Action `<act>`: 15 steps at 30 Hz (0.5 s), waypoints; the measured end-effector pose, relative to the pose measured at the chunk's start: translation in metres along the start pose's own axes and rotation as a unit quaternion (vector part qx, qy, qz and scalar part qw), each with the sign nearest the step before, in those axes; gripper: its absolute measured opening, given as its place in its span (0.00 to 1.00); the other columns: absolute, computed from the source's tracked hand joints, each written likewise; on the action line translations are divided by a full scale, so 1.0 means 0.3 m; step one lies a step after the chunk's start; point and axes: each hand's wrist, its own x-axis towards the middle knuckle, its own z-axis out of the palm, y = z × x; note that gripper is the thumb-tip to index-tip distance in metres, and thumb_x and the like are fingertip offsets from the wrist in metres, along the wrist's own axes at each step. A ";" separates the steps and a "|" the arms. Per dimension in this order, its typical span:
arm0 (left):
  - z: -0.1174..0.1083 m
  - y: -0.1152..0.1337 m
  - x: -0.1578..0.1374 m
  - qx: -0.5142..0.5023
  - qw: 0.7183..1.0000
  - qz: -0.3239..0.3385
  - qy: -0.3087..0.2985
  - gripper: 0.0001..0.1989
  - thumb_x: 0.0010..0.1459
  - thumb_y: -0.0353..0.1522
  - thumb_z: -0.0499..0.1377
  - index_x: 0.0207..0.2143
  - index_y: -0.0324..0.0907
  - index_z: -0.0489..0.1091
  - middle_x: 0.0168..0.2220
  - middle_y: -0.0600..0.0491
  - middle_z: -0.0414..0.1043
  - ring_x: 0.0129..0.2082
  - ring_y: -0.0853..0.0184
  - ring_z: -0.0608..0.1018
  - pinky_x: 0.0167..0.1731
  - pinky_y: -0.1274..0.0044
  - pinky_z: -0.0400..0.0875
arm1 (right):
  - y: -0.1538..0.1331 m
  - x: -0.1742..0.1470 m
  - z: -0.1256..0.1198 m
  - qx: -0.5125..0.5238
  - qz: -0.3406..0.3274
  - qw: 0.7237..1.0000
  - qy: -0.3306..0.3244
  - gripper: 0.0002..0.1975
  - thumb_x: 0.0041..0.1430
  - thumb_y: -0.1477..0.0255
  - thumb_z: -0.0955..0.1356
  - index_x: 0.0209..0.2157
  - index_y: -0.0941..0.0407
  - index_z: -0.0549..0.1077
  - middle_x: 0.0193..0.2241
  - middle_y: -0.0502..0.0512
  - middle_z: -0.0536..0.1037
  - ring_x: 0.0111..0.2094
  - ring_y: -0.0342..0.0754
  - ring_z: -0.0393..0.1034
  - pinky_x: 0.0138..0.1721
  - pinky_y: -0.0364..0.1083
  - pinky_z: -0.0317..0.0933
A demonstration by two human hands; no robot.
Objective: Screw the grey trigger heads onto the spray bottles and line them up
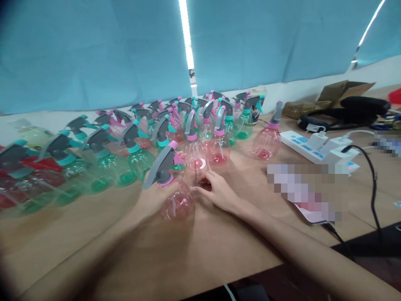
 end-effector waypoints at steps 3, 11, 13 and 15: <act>0.003 -0.001 -0.002 -0.002 1.000 -0.002 0.001 0.08 0.49 0.30 0.57 0.35 0.47 0.67 0.29 0.55 0.70 0.30 0.63 0.74 0.33 0.70 0.70 | 0.008 -0.004 0.002 -0.039 -0.012 0.999 -0.016 0.11 0.58 0.63 0.68 0.35 0.56 0.70 0.36 0.56 0.74 0.39 0.50 0.70 0.42 0.51 0.66; -0.003 -0.010 -0.003 -0.005 1.000 -0.011 -0.006 0.07 0.52 0.33 0.58 0.36 0.47 0.68 0.27 0.55 0.70 0.29 0.63 0.74 0.31 0.71 0.70 | -0.010 -0.019 0.003 -0.119 -0.075 0.990 -0.033 0.09 0.60 0.68 0.66 0.41 0.56 0.72 0.43 0.61 0.74 0.46 0.54 0.69 0.47 0.57 0.66; -0.004 -0.019 -0.005 0.000 1.000 -0.010 -0.007 0.06 0.53 0.34 0.59 0.36 0.47 0.68 0.28 0.55 0.71 0.29 0.63 0.75 0.31 0.71 0.70 | -0.012 -0.023 0.007 -0.143 -0.087 0.985 -0.038 0.13 0.61 0.68 0.65 0.46 0.57 0.71 0.48 0.63 0.73 0.49 0.55 0.68 0.49 0.58 0.65; -0.004 -0.024 -0.007 0.003 1.000 -0.012 -0.011 0.06 0.55 0.34 0.59 0.36 0.47 0.67 0.30 0.55 0.71 0.30 0.63 0.75 0.32 0.71 0.70 | -0.010 -0.027 0.013 -0.176 -0.090 0.979 -0.047 0.16 0.63 0.67 0.64 0.49 0.59 0.71 0.51 0.65 0.71 0.52 0.57 0.67 0.51 0.59 0.64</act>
